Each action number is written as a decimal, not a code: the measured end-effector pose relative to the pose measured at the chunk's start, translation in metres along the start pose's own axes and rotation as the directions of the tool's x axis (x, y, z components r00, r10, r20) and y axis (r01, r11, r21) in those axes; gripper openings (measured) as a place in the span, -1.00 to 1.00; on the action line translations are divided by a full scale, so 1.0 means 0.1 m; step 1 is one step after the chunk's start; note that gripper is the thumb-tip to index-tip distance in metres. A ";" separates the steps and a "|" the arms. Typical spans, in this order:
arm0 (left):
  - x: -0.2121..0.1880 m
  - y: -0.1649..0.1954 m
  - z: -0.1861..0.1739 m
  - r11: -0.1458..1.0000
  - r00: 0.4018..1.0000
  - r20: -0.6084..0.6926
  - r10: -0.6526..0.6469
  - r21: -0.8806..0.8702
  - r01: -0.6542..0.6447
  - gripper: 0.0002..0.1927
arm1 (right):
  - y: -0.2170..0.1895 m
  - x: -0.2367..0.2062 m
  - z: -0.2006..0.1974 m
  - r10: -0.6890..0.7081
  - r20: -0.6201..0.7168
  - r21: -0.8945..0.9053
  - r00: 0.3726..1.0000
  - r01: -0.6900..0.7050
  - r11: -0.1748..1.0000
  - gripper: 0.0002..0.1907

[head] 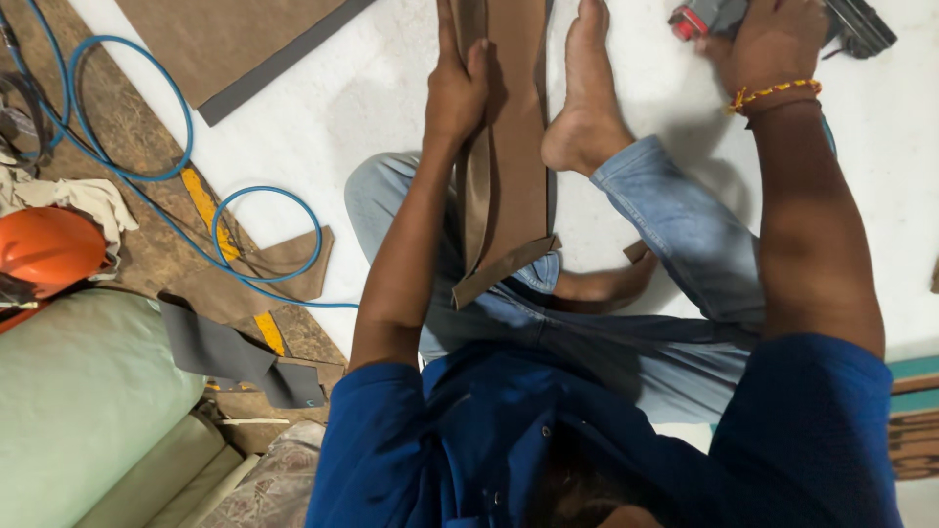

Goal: The person sits on the floor and wraps a brown fabric cover around a wooden panel, folding the fabric edges over the board. They use a pneumatic staple gun to fasten the fabric to the panel, pressing and smoothing the cover as they work around it.

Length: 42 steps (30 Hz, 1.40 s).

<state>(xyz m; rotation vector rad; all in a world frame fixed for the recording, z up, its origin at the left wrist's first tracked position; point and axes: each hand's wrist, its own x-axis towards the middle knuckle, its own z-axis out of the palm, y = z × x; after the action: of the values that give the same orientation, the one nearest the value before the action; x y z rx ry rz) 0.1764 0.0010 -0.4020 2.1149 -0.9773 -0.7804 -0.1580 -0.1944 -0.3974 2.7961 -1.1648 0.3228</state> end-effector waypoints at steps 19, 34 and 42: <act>0.04 -0.01 0.04 0.990 0.989 -0.036 0.141 -0.004 -0.141 0.02 | -0.89 0.84 -0.70 -0.305 0.258 0.851 0.917 -0.066 0.521 -0.57; -0.83 0.02 -0.03 0.933 0.973 0.223 0.063 -0.359 0.022 0.34 | -0.21 0.22 -0.13 0.085 0.068 0.547 0.994 -0.108 0.830 -0.42; -0.89 -0.24 0.23 0.888 0.943 0.208 0.259 -0.435 -0.148 0.29 | -0.49 -0.16 -0.22 0.290 0.031 0.227 0.957 -0.289 0.930 -0.64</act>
<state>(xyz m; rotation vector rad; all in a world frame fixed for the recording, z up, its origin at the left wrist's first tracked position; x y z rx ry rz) 0.1209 0.0778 -0.4137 1.5412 -1.0430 -1.0704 -0.1377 -0.1452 -0.3800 2.8029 -1.6422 0.5160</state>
